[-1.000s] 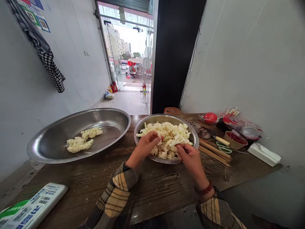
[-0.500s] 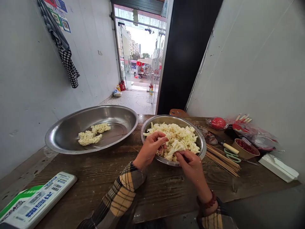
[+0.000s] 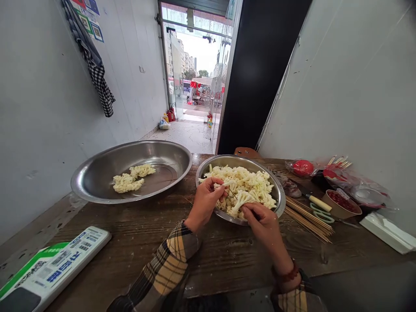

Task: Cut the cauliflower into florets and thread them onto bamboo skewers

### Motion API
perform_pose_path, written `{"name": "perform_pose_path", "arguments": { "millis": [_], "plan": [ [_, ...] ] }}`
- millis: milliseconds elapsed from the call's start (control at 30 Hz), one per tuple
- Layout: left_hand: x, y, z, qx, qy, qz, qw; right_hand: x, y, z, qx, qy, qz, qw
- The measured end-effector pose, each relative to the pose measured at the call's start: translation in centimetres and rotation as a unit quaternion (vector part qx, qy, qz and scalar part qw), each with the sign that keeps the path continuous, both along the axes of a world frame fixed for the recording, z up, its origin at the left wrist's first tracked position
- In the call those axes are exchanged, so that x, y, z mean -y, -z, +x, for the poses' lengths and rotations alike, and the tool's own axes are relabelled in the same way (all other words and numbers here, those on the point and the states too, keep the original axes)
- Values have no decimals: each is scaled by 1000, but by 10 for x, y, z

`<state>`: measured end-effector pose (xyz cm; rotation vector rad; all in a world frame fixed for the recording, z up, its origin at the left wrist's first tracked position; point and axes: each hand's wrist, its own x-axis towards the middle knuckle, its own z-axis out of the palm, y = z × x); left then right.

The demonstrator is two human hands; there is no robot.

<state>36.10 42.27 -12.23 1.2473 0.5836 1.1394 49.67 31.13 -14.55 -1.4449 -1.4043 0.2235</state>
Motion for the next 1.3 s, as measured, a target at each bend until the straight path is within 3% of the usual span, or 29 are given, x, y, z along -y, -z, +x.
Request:
{"name": "perform_pose_path", "arguments": {
  "millis": [333,600,867,1300],
  "plan": [
    [4,-3,2,-29,-46,20,998,-1,2,-4,12,25,7,1000],
    [1,4,2,-67,-79,57,993,-2,2,-5,22,20,11,999],
    [7,6,3,-173,-225,245,927,-2,0,-9,14,36,21,999],
    [8,7,6,-146,-204,268,930,-3,1,-13,1,39,43,998]
  ]
}}
